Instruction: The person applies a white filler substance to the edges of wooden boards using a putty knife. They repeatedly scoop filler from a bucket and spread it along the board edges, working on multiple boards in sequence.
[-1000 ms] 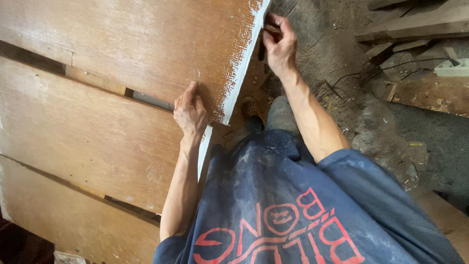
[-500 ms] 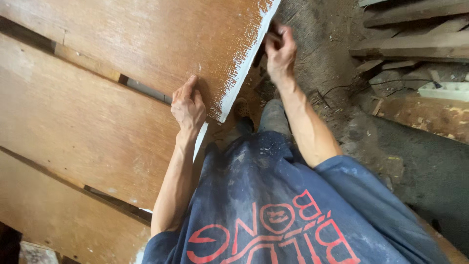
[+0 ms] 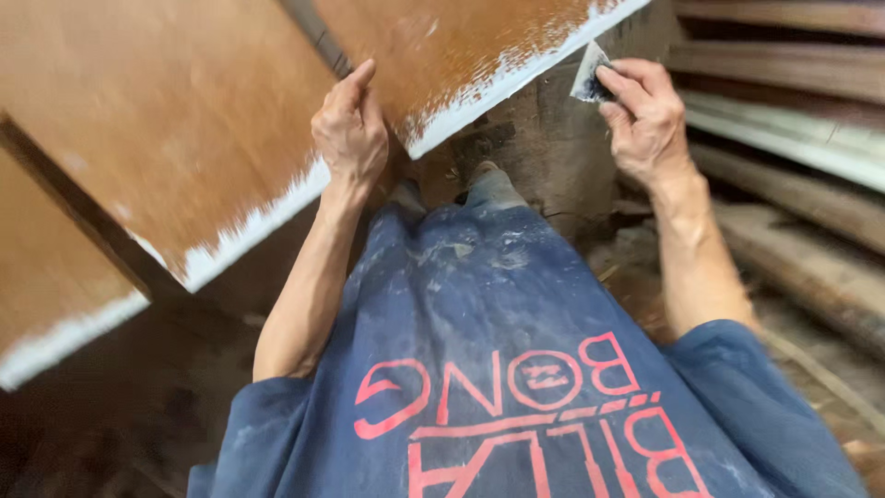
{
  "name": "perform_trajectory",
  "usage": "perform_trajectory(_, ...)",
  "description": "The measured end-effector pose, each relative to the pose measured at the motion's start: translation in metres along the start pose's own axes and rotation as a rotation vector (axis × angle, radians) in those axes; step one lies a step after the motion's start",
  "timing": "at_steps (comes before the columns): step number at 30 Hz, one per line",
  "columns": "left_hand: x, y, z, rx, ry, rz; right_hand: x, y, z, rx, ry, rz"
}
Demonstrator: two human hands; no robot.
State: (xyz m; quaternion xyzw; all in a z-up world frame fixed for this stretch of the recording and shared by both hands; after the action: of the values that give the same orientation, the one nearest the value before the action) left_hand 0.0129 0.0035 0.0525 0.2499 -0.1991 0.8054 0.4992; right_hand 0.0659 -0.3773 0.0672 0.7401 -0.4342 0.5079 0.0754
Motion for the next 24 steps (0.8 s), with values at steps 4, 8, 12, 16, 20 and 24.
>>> perform_trajectory(4, 0.015, 0.045, -0.014, 0.241, 0.044, 0.089, -0.008, -0.059, -0.024, 0.445, 0.339, -0.455)
perform_trajectory(8, 0.034, 0.094, -0.015, 0.285, 0.089, 0.226, -0.043, -0.088, -0.051, 0.761, 0.681, -0.738)
perform_trajectory(12, 0.044, 0.139, -0.023, 0.365, 0.081, 0.331, -0.070, -0.103, -0.063, 0.929, 0.739, -0.816)
perform_trajectory(16, 0.038, 0.166, -0.036, 0.491, 0.099, 0.362, -0.081, -0.103, -0.043, 0.923, 0.676, -0.891)
perform_trajectory(20, 0.032, 0.175, -0.032, 0.526, 0.131, 0.391, -0.062, -0.111, -0.016, 0.851, 0.622, -0.859)
perform_trajectory(24, 0.024, 0.179, -0.036, 0.577, 0.148, 0.397, -0.040, -0.120, 0.030, 0.620, 0.807, -1.122)
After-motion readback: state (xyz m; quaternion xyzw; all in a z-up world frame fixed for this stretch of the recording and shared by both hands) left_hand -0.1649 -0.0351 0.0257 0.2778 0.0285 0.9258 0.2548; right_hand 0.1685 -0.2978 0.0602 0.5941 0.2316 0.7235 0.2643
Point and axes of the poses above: each hand's wrist, its own y-axis away from the middle knuckle, its own x-axis out of the back of the hand, z = x × y, the point moved 9 cm from there along -y, towards the middle knuckle, and after that the axes turned 12 degrees about x, right-handed, at the moved point
